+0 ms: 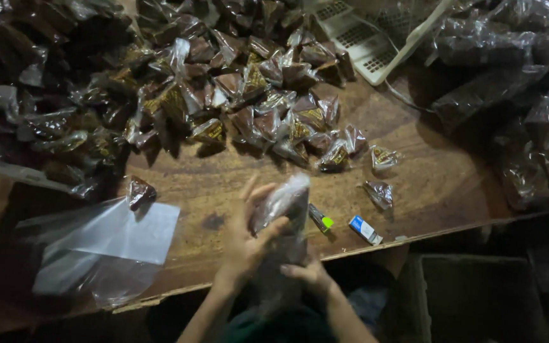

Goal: Packing individually wrapped snacks into a plastic bag at a packaging station

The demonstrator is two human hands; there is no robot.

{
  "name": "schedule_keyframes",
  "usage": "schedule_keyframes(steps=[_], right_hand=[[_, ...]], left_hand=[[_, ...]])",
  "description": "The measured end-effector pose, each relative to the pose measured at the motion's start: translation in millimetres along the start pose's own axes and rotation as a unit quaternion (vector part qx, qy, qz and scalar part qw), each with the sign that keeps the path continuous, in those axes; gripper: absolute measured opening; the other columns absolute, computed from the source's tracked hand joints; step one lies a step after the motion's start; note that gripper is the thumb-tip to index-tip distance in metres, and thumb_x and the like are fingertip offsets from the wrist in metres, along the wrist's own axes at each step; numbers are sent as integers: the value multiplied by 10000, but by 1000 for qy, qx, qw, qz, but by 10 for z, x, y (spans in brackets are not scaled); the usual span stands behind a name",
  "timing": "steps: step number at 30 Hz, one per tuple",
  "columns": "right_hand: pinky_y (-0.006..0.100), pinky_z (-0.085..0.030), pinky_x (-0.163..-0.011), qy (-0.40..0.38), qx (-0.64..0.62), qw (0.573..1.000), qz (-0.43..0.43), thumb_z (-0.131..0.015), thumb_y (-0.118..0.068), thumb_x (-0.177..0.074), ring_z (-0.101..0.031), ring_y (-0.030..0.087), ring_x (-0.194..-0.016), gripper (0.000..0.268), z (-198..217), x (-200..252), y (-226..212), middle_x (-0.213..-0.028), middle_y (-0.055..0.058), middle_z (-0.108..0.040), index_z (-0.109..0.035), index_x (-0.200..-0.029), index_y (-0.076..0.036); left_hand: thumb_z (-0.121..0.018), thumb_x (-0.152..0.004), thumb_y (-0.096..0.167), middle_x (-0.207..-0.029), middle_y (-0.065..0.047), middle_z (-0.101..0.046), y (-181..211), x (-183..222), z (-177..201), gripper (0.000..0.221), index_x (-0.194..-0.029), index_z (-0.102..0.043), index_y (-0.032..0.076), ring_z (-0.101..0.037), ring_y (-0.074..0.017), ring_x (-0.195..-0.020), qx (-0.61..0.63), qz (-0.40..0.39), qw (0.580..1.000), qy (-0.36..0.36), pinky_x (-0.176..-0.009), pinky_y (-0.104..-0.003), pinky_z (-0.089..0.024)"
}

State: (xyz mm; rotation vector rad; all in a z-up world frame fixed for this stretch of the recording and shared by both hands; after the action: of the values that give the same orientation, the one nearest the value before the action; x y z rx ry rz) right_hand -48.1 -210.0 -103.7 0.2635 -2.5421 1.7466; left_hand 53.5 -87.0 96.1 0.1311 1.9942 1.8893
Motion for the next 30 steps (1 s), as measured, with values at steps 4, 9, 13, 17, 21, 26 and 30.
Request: schedule_keyframes(steps=[4, 9, 13, 17, 21, 26, 30], right_hand=[[411, -550, -743, 190, -151, 969, -37, -741, -118, -800, -675, 280, -854, 425, 171, 67, -501, -1022, 159, -696, -603, -1180, 13], [336, -536, -833, 392, 135, 907, -71, -658, -181, -851, -714, 211, -959, 322, 1837, 358, -2015, -1078, 148, -786, -777, -1082, 9], [247, -563, -883, 369, 72, 919, 119, -447, -472, -871, -739, 117, -1145, 604, 2526, 290, -3837, -1239, 3, -781, -693, -1326, -161], [294, -614, -608, 325, 158, 925, 118, -527, -594, -1017, -758, 208, -888, 484, 2308, -102, -4244, -1189, 71, -756, -592, -1346, -245], [359, -581, -656, 241, 363, 900, 28, -632, -123, -977, -690, 282, -858, 445, 1460, -531, -3486, -1116, 187, -688, -560, -1409, -46], [379, -593, -825, 150, 499, 853, 9, -818, -287, -855, -754, 233, -954, 492, 1779, -1042, -2432, -1033, 89, -785, -707, -1327, -203], [403, -585, -838, 152, 456, 876, 29, -799, -249, -867, -704, 268, -1112, 575, 2261, -1569, -2525, -1208, 130, -728, -645, -1415, -172]], left_hand=[[-534, -933, 540, -1572, -208, -407, -496, 79, -25, 794, -1558, -297, 112, -509, -324, -1381, -58, 83, 994, -41, -1097, -511, -475], [-618, -922, 377, -1477, -116, -572, -1168, 414, 243, 582, -1444, -533, 133, -610, -204, -1319, -99, 222, 970, -15, -1034, -314, -521], [-629, -932, 388, -1352, -111, -648, -1679, 563, 200, 569, -1447, -521, 171, -628, -212, -1277, -125, 230, 962, -75, -1060, -348, -476], [-619, -930, 414, -1409, -114, -629, -1438, 290, 350, 580, -1454, -503, 197, -653, -266, -1247, -184, 187, 960, -103, -1052, -441, -482], [-624, -941, 292, -1456, -209, -550, -1769, -618, 1047, 588, -1472, -501, 72, -524, -354, -1319, -272, 56, 959, -63, -1085, -503, -416], [-770, -978, 288, -1242, -226, -561, -1451, -1765, 2058, 512, -1363, -585, 6, -567, -464, -1182, -436, -208, 873, 70, -1048, -540, -447], [-809, -952, 306, -1281, -199, -540, -966, -2438, 2228, 543, -1381, -609, 39, -554, -426, -1216, -527, -234, 813, 87, -1035, -517, -461]])
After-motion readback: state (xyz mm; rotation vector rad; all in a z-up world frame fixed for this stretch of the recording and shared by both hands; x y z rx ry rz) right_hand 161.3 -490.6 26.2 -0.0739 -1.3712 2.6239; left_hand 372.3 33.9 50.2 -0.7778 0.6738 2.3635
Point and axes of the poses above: each hand's wrist, its own x-axis away from the middle knuckle, its own z-axis out of the back of the hand, y = z × x, the point moved 9 cm from there along -x, towards the middle knuckle
